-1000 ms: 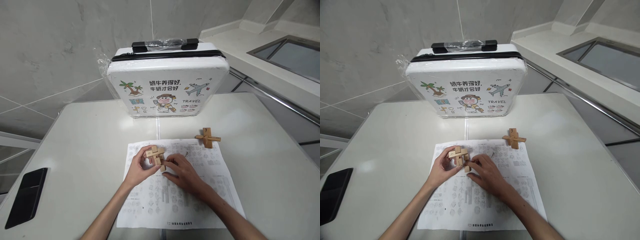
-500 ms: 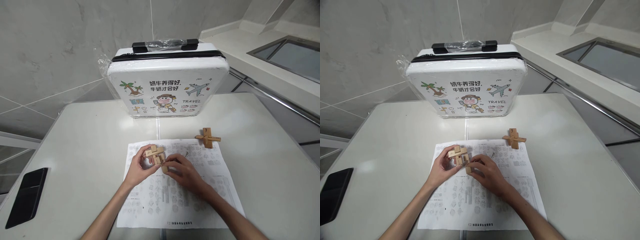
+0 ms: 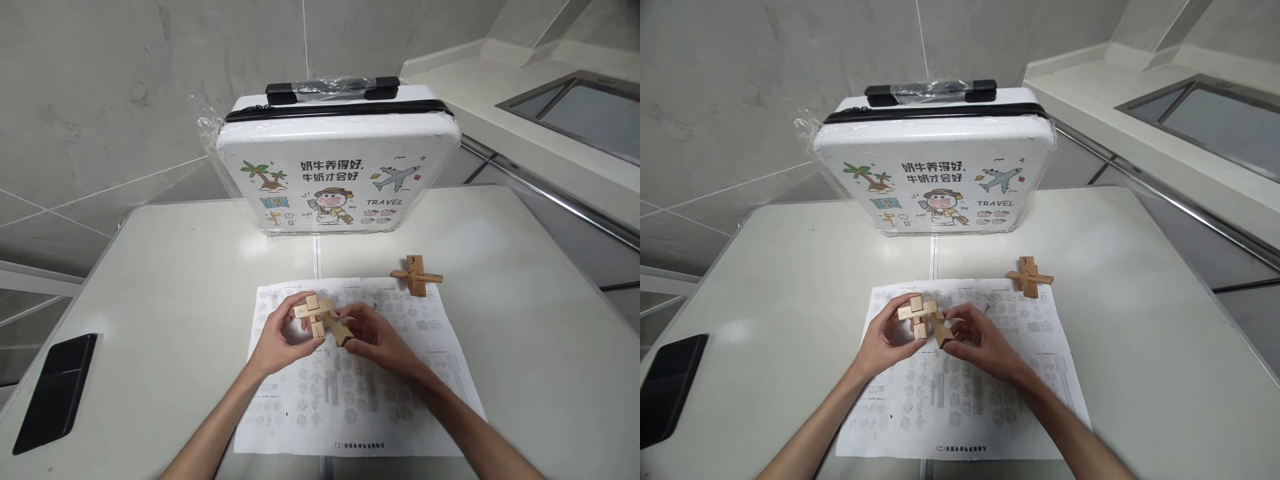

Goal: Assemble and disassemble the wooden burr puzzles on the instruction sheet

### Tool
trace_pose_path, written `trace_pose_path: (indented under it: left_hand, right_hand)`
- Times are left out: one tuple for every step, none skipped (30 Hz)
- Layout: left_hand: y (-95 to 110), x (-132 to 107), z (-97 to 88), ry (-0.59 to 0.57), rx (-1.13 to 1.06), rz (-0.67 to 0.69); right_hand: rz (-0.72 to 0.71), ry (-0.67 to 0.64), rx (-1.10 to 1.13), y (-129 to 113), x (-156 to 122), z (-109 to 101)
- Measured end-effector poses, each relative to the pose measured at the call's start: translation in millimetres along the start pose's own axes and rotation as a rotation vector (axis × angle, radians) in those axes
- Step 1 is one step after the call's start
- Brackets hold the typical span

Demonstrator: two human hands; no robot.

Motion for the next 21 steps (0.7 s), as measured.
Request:
trace_pose_path:
  left_hand:
    - [0.8,-0.1,0.5,-0.016,0.008,0.001]
    - [1.5,-0.2,1.0,-0.030,0.017,0.002]
    - [2.0,-0.4,1.4,-0.037,0.027,0.002]
    - [2.3,-0.6,1.8,-0.044,0.039,0.003]
    - [2.4,-0.8,2.1,-0.050,0.051,0.005]
    - [2.4,-1.1,2.5,-0.056,0.064,0.010]
    - [2.3,-1.4,2.7,-0.061,0.077,0.016]
    - [2.0,-1.7,2.9,-0.069,0.088,0.022]
    - [1.9,-2.0,3.0,-0.077,0.097,0.032]
    - [1.8,-2.1,3.1,-0.085,0.104,0.045]
    - [1.9,-2.1,3.1,-0.091,0.109,0.059]
    - [2.2,-1.9,3.1,-0.102,0.112,0.073]
    - [2.7,-1.5,3.2,-0.115,0.112,0.085]
    - [3.3,-0.9,3.2,-0.130,0.109,0.095]
    - [3.9,-0.1,3.3,-0.146,0.108,0.101]
    - [4.7,0.7,3.4,-0.160,0.108,0.105]
    - [5.6,1.4,3.5,-0.171,0.111,0.111]
    - [6.6,2.2,3.4,-0.177,0.116,0.121]
    - [7.5,2.7,3.4,-0.177,0.123,0.133]
    - [8.3,3.2,3.3,-0.177,0.130,0.146]
    - [8.9,3.5,3.4,-0.179,0.134,0.157]
  right_hand:
    - [0.018,0.000,0.026,-0.4,0.1,0.1]
    - [0.033,0.002,0.047,-1.0,0.4,0.3]
    - [0.042,0.004,0.065,-1.7,0.6,0.7]
    - [0.046,0.003,0.082,-2.4,1.0,1.3]
    - [0.044,-0.001,0.098,-2.9,1.3,1.9]
    - [0.040,-0.007,0.111,-3.1,1.6,2.6]
    - [0.037,-0.016,0.119,-2.9,1.8,3.1]
    - [0.037,-0.025,0.122,-2.4,1.8,3.5]
    - [0.040,-0.033,0.120,-1.6,1.8,3.7]
    - [0.044,-0.039,0.115,-0.7,1.7,3.7]
    - [0.049,-0.042,0.108,0.2,1.5,3.6]
    - [0.053,-0.042,0.101,0.9,1.2,3.5]
    - [0.057,-0.043,0.095,1.4,0.9,3.3]
    - [0.060,-0.043,0.090,1.6,0.6,3.1]
    - [0.065,-0.044,0.084,1.4,0.3,2.9]
    - [0.072,-0.044,0.078,1.0,-0.1,2.6]
    - [0.081,-0.042,0.070,0.4,-0.4,2.2]
    - [0.093,-0.037,0.061,-0.3,-0.8,1.6]
    - [0.104,-0.030,0.052,-1.1,-1.2,0.9]
    - [0.114,-0.022,0.042,-2.0,-1.7,0.1]
    - [0.122,-0.016,0.031,-2.7,-2.1,-0.6]
Point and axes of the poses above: each hand's wrist, its own x-axis towards the middle knuckle, its own z-axis out of the palm, y = z × x, the point moved 2 cm from there along x, towards the middle knuckle, and after that the axes turned 8 degrees about -y, right-handed, at the moved point
